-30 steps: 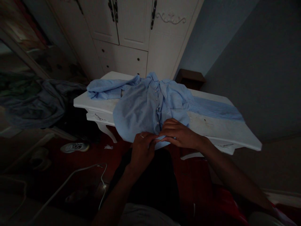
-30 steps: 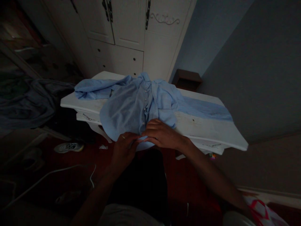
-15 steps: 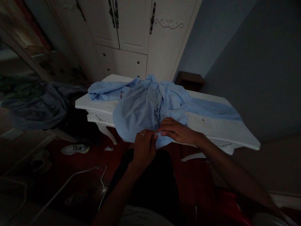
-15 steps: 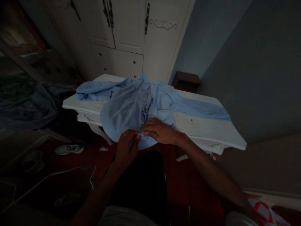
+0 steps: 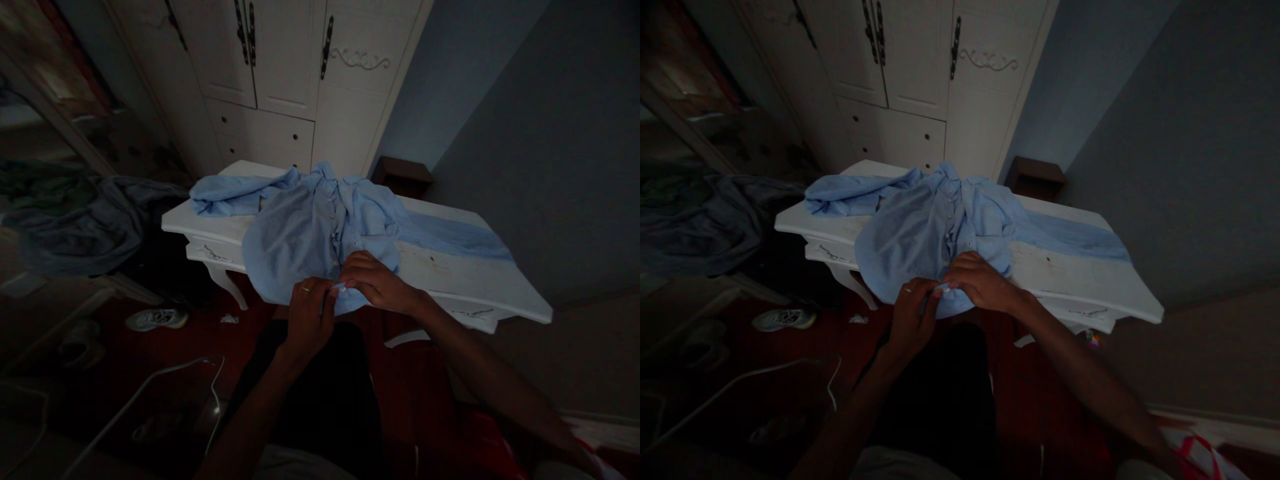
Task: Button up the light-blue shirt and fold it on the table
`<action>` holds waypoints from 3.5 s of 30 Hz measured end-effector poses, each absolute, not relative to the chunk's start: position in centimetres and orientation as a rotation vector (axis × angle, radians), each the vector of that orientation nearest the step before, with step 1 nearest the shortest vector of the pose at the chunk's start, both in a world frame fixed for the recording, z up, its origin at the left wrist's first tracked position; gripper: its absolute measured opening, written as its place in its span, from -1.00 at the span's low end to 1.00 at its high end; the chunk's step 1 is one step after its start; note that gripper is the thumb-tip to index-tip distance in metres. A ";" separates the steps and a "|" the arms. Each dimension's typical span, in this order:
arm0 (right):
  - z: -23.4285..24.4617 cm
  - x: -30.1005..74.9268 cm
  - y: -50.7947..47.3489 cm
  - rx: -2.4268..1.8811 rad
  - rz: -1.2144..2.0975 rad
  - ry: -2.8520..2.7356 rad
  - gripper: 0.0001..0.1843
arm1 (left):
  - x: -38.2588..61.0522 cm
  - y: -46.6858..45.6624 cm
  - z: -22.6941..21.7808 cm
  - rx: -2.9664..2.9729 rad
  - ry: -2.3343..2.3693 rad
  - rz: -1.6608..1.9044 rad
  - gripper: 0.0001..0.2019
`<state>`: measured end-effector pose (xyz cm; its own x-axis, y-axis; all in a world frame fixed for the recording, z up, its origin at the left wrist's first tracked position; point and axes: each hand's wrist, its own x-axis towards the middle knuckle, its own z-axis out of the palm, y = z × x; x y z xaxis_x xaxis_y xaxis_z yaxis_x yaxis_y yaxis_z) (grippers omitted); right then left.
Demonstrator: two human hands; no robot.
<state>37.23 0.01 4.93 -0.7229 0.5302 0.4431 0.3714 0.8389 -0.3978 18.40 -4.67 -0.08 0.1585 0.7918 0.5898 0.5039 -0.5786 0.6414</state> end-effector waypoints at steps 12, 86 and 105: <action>3.9 36.7 0.0 -0.774 0.342 -2.446 -0.76 | 18.9 -4.8 0.5 1.945 1.184 1.275 -0.84; -4.4 31.1 -11.2 -1.426 0.619 -0.974 -0.83 | 18.4 -4.3 -5.0 0.984 1.094 1.183 -0.73; -0.7 29.3 -10.0 -1.378 0.677 -1.010 -0.86 | 17.7 -6.6 -1.7 1.266 1.038 1.271 -0.83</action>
